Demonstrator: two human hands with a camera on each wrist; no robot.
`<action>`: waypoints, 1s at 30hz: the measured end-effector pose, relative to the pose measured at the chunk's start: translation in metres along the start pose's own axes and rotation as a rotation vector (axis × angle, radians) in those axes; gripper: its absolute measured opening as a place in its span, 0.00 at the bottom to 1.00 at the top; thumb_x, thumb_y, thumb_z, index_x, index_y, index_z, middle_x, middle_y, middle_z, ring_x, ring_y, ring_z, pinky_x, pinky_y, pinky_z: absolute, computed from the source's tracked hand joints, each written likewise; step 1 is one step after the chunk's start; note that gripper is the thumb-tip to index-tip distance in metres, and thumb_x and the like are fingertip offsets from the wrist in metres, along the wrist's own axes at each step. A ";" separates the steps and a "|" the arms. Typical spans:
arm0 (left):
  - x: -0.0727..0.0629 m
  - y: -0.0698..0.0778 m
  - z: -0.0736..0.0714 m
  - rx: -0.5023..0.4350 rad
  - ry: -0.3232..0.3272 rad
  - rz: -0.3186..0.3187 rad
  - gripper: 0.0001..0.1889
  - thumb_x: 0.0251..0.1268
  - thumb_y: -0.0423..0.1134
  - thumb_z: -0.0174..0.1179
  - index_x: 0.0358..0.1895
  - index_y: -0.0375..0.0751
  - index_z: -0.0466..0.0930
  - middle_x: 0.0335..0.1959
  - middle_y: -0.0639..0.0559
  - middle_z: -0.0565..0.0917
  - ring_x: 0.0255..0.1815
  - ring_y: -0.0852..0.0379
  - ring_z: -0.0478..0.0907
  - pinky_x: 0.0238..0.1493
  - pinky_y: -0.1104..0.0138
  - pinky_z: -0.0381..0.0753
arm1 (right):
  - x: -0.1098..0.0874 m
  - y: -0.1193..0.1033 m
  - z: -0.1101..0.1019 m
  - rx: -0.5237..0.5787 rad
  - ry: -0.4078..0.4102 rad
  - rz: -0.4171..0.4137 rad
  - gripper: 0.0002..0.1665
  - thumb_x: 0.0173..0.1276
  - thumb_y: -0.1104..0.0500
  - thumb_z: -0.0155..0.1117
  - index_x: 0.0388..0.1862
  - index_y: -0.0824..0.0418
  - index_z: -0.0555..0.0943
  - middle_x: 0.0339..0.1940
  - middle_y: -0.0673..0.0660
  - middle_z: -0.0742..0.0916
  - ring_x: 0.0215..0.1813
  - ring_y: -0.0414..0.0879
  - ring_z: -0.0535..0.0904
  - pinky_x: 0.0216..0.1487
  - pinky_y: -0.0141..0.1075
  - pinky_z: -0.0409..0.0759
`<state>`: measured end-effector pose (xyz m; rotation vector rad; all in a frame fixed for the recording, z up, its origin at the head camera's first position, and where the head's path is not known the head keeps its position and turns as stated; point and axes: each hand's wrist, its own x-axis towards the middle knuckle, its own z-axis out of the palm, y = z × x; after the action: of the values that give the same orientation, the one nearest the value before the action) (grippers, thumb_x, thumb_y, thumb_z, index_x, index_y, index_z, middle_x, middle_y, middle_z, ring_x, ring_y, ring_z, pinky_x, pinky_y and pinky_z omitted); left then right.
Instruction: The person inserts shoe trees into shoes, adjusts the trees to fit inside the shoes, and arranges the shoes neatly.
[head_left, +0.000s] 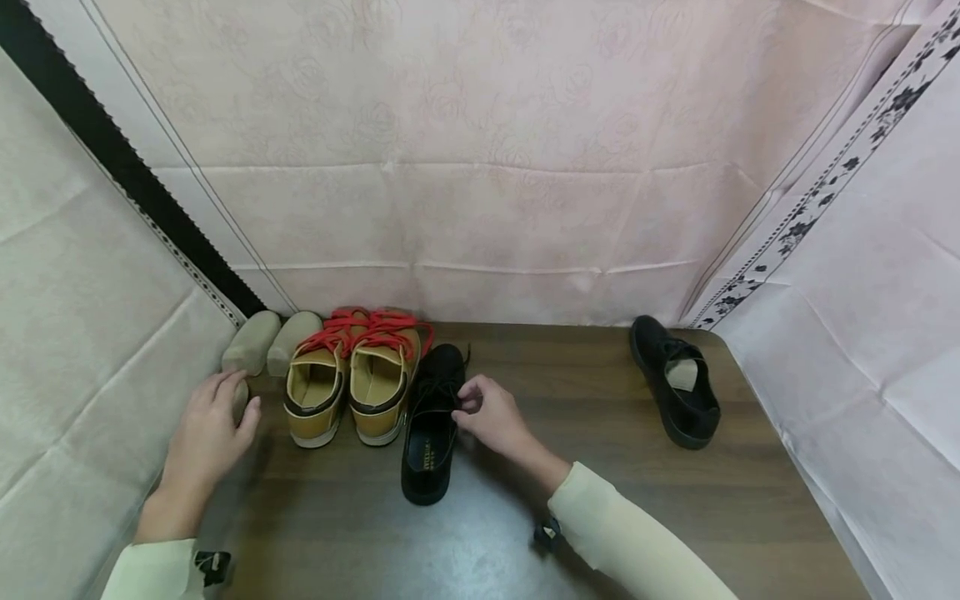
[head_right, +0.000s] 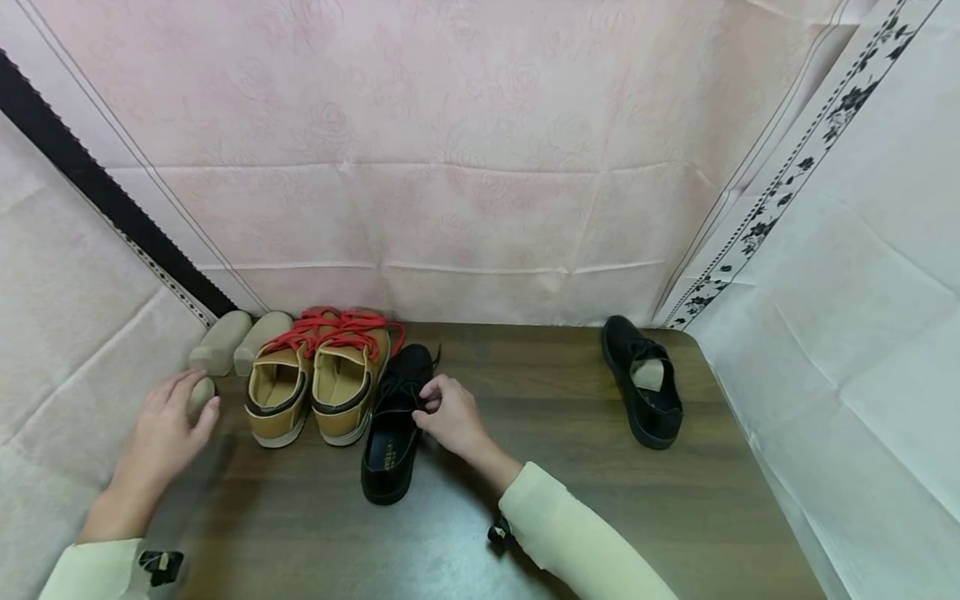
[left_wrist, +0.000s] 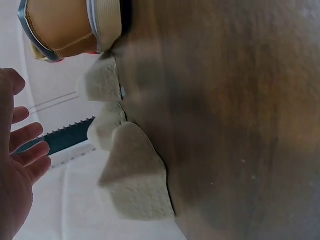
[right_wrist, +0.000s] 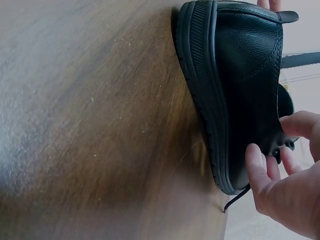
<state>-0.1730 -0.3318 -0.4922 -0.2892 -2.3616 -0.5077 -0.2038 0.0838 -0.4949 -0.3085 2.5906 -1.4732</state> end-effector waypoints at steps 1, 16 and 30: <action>-0.001 -0.002 0.000 0.005 0.005 -0.013 0.23 0.57 0.29 0.65 0.56 0.20 0.77 0.52 0.23 0.79 0.56 0.24 0.73 0.59 0.37 0.69 | 0.000 0.000 0.000 0.009 0.000 0.000 0.15 0.67 0.57 0.75 0.48 0.54 0.80 0.48 0.52 0.84 0.50 0.46 0.84 0.51 0.42 0.83; -0.006 -0.022 -0.015 0.110 -0.219 -0.334 0.31 0.61 0.38 0.66 0.64 0.21 0.71 0.61 0.20 0.73 0.59 0.21 0.69 0.58 0.32 0.68 | -0.001 0.004 0.001 0.049 -0.012 -0.041 0.15 0.67 0.59 0.75 0.49 0.57 0.80 0.50 0.56 0.85 0.52 0.51 0.85 0.54 0.44 0.84; -0.026 -0.040 -0.020 0.140 -0.313 -0.512 0.34 0.64 0.43 0.67 0.65 0.21 0.69 0.59 0.17 0.70 0.56 0.19 0.69 0.52 0.31 0.69 | 0.000 0.003 -0.002 0.032 -0.035 -0.046 0.15 0.68 0.59 0.74 0.49 0.58 0.80 0.50 0.56 0.84 0.52 0.51 0.85 0.54 0.44 0.84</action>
<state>-0.1550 -0.3782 -0.5072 0.3360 -2.7674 -0.5575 -0.2051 0.0871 -0.4964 -0.3898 2.5463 -1.5084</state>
